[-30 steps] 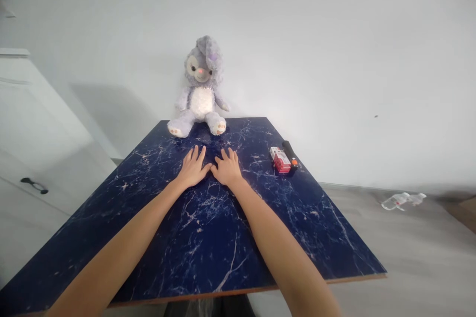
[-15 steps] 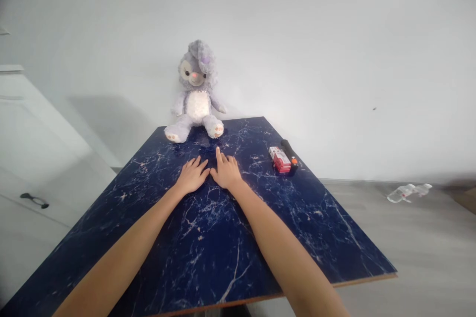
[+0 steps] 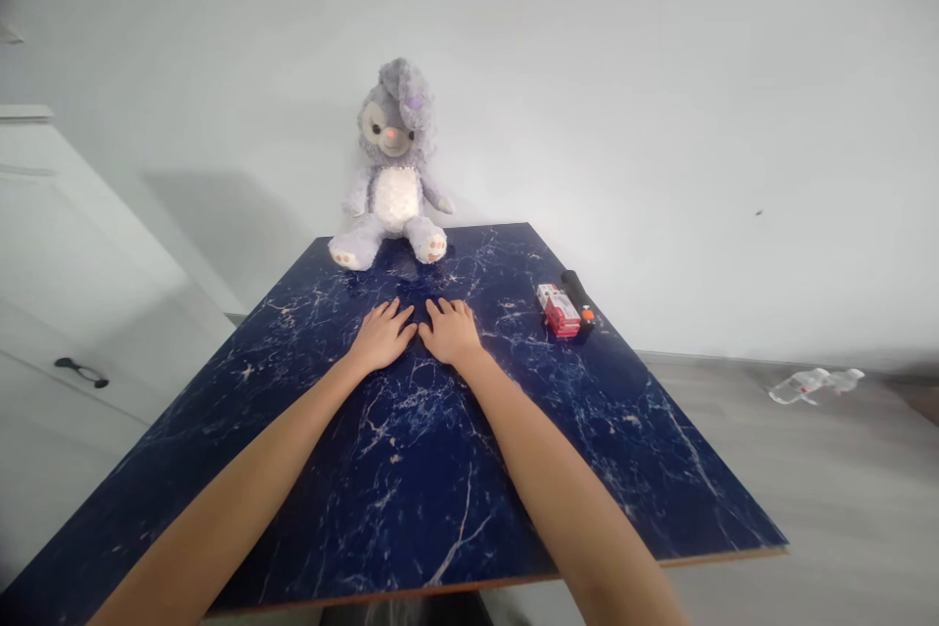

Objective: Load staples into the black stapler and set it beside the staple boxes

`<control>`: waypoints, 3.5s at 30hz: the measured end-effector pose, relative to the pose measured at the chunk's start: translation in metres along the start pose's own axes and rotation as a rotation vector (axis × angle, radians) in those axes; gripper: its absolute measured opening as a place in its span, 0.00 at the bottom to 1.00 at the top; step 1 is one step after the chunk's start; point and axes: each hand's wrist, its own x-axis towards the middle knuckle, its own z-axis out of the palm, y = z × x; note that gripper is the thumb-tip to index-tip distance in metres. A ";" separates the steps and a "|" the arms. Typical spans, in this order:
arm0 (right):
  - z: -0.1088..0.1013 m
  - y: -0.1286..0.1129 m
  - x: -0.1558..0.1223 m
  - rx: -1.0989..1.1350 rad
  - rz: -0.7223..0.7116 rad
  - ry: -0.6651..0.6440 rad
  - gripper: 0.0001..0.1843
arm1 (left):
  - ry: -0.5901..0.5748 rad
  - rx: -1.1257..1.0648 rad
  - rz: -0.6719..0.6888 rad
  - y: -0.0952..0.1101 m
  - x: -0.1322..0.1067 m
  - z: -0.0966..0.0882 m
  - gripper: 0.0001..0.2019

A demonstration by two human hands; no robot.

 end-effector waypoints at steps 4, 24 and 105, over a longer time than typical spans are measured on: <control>0.000 0.000 0.000 -0.006 0.011 -0.020 0.30 | 0.009 0.006 -0.006 0.000 0.000 0.000 0.29; 0.001 0.000 0.000 -0.013 0.012 -0.068 0.30 | -0.003 -0.017 0.007 0.003 -0.003 -0.004 0.27; 0.044 -0.144 0.067 0.583 -0.059 -0.042 0.36 | 0.178 -0.650 -0.410 -0.157 -0.100 -0.064 0.31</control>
